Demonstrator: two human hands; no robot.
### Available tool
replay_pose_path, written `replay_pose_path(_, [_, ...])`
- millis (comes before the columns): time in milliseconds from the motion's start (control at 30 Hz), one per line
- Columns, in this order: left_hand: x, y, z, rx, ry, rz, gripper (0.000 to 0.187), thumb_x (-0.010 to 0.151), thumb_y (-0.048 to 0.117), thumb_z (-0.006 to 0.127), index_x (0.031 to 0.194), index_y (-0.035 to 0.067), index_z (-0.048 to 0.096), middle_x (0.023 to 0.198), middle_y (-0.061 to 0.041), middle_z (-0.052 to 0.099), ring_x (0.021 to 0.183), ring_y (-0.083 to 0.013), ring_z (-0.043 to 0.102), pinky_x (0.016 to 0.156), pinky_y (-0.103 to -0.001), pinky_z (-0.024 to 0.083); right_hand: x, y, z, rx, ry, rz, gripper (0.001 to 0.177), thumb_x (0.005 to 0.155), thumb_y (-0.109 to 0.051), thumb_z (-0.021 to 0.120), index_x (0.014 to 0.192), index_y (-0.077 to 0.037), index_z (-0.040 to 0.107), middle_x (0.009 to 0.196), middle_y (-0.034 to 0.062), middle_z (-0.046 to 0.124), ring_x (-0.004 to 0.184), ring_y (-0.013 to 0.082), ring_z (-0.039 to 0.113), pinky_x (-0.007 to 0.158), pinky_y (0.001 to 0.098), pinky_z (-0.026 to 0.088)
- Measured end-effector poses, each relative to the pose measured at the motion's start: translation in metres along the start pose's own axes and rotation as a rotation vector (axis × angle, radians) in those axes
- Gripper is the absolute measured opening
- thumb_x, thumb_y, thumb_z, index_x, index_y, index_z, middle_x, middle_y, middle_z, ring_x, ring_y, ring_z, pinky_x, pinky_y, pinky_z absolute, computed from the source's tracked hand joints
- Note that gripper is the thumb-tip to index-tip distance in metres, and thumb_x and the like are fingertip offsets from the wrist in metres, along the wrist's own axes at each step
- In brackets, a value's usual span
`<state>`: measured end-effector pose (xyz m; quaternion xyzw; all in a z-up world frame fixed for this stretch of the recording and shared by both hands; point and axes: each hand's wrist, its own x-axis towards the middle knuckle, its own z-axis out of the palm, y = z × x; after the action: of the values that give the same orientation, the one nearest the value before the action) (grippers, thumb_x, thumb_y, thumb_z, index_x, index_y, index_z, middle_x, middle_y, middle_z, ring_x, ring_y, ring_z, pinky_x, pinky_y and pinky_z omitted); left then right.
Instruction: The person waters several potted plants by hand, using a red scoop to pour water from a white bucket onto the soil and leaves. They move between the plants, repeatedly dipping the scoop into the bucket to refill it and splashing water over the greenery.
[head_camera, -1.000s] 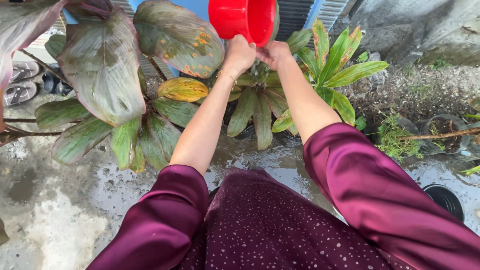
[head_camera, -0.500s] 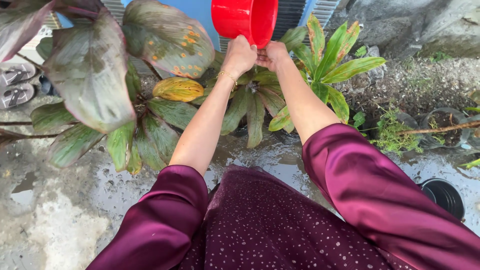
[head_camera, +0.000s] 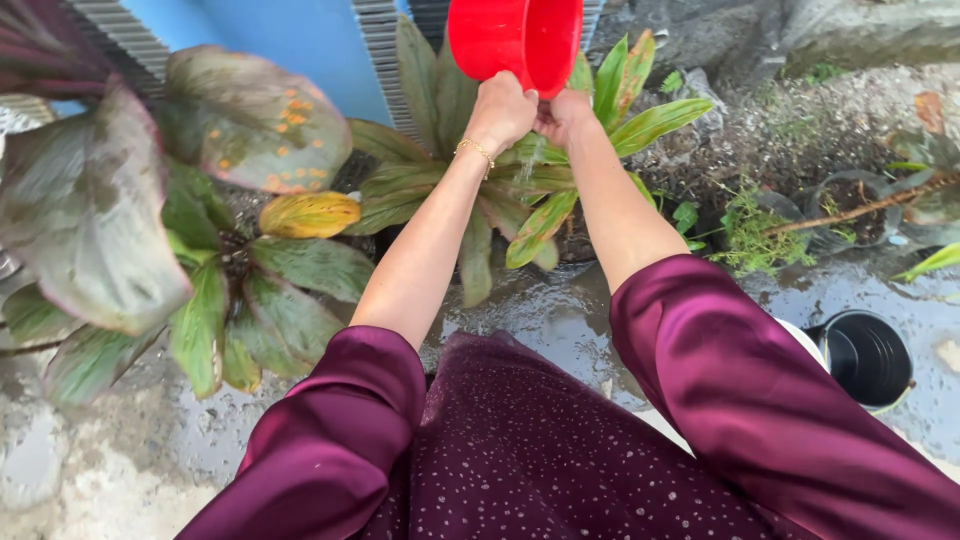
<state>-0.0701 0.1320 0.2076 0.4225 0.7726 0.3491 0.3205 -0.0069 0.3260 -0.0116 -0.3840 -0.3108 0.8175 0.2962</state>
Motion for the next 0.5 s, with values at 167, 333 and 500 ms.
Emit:
replay_pose_path(167, [0.054,-0.010,0.058,0.186,0.089,0.276,0.031,0.089,0.023,0.067,0.095,-0.008,0.069,0.097,-0.032,0.069,0.099,-0.0442,0.069,0.085,-0.047,0.056,-0.039,-0.046,-0.028,-0.074,0.173,-0.027,0.019,0.102,-0.017,0.052,0.106,-0.009,0.068,0.092,0.0100,0.074,0.078,0.0203,0.070,0.068,0.0355,0.061])
replay_pose_path(333, [0.071,0.011,0.092,0.172,0.026,0.339,0.029,0.089,0.021,0.065,0.091,-0.008,0.070,0.096,-0.031,0.070,0.099,-0.0431,0.070,0.085,-0.046,0.057,-0.027,-0.065,-0.082,0.020,0.228,-0.070,0.029,0.106,-0.018,0.038,0.109,-0.006,0.064,0.093,0.0122,0.075,0.078,0.0219,0.073,0.073,0.0377,0.064])
replay_pose_path(500, [0.082,0.028,0.116,0.157,0.000,0.345,0.028,0.088,0.020,0.064,0.091,-0.008,0.071,0.094,-0.031,0.071,0.097,-0.0419,0.072,0.085,-0.045,0.058,-0.015,-0.070,-0.114,-0.079,0.200,-0.131,0.015,0.103,-0.012,0.056,0.108,-0.006,0.069,0.093,0.0079,0.076,0.080,0.0199,0.073,0.072,0.0372,0.063])
